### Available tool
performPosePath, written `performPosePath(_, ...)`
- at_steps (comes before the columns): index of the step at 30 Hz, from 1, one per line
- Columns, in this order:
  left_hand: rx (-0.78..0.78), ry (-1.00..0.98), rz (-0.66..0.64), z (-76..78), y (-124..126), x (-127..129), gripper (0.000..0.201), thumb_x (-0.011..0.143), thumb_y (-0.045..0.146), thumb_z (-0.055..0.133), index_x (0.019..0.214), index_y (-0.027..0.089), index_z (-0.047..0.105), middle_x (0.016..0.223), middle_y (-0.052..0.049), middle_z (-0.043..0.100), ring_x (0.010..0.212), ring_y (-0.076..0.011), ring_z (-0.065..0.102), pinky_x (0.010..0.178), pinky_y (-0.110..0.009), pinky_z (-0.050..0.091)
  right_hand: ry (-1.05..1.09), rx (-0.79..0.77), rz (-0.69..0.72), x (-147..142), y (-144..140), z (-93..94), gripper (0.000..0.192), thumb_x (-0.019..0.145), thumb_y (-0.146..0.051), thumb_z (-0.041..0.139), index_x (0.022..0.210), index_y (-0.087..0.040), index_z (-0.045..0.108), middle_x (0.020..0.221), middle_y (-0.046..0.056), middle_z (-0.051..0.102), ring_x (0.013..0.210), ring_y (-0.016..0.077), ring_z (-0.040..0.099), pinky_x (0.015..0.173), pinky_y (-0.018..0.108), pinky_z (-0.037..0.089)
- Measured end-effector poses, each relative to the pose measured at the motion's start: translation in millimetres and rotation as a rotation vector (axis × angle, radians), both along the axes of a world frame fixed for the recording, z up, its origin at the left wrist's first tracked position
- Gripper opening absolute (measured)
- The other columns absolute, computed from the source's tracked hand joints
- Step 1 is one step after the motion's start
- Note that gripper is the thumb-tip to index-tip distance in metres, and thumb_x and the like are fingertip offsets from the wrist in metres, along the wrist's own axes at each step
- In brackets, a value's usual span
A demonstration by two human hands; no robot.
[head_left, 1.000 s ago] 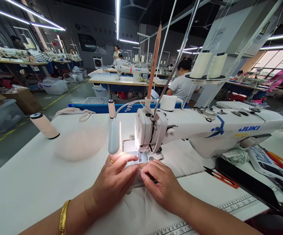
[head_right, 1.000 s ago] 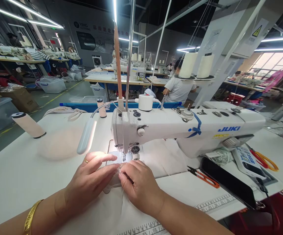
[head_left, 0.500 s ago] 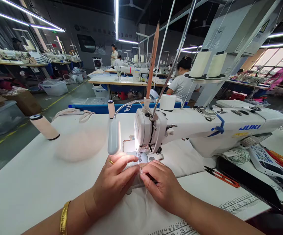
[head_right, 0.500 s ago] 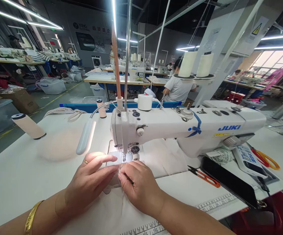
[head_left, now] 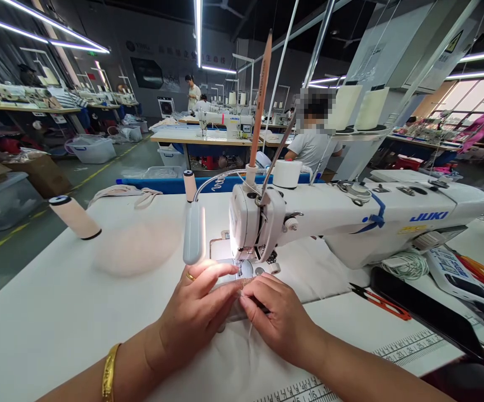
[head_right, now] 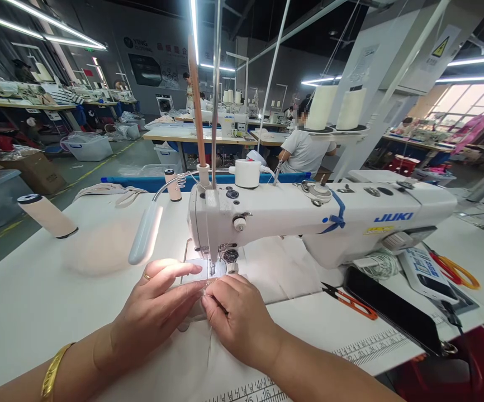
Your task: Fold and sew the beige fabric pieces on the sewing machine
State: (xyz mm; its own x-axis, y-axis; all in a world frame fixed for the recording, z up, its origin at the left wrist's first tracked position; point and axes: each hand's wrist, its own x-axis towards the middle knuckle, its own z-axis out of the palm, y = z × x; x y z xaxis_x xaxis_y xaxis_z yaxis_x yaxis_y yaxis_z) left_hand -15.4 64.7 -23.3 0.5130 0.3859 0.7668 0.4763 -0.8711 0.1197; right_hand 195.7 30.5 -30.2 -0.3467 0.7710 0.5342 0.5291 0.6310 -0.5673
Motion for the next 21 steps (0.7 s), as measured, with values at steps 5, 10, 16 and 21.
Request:
performPosePath(5, 0.017, -0.009, 0.002, 1.6, -0.2, 0.4, 0.022, 0.099, 0.007, 0.061, 0.109, 0.02, 0.075, 0.121, -0.01, 0.07, 0.11, -0.025, 0.058, 0.097, -0.037, 0.047, 0.005, 0.004, -0.006, 0.0, 0.1, -0.9, 0.024, 0.103, -0.018, 0.049, 0.08, -0.022, 0.047, 0.075, -0.002, 0.057, 0.071, 0.0157, 0.05, 0.07, 0.029, 0.039)
performPosePath(10, 0.01, -0.018, 0.002, 2.5, -0.4, 0.8, 0.021, 0.098, 0.005, 0.061, 0.104, 0.019, 0.074, 0.119, -0.009, 0.071, 0.107, -0.0242, 0.057, 0.095, -0.037, 0.047, 0.009, 0.008, -0.001, -0.4, 0.3, -0.5, 0.024, 0.104, -0.018, 0.05, 0.08, -0.022, 0.049, 0.075, -0.002, 0.057, 0.071, 0.0157, 0.05, 0.07, 0.029, 0.039)
performPosePath(16, 0.008, -0.015, 0.008, 2.8, -0.7, 1.0, 0.02, 0.097, 0.004, 0.06, 0.096, 0.02, 0.072, 0.116, -0.008, 0.071, 0.105, -0.0237, 0.057, 0.092, -0.037, 0.045, 0.01, -0.007, 0.005, -1.0, -0.4, 1.6, 0.024, 0.104, -0.018, 0.049, 0.08, -0.022, 0.049, 0.074, -0.002, 0.057, 0.071, 0.0157, 0.051, 0.07, 0.029, 0.039)
performPosePath(21, 0.017, -0.009, 0.013, 3.3, -0.8, 0.9, 0.019, 0.097, 0.005, 0.06, 0.095, 0.02, 0.071, 0.114, -0.007, 0.072, 0.102, -0.0233, 0.058, 0.09, -0.037, 0.045, 0.013, -0.009, 0.014, -0.8, -1.2, 1.1, 0.025, 0.104, -0.018, 0.049, 0.08, -0.022, 0.05, 0.074, -0.002, 0.057, 0.071, 0.0157, 0.051, 0.07, 0.029, 0.038)
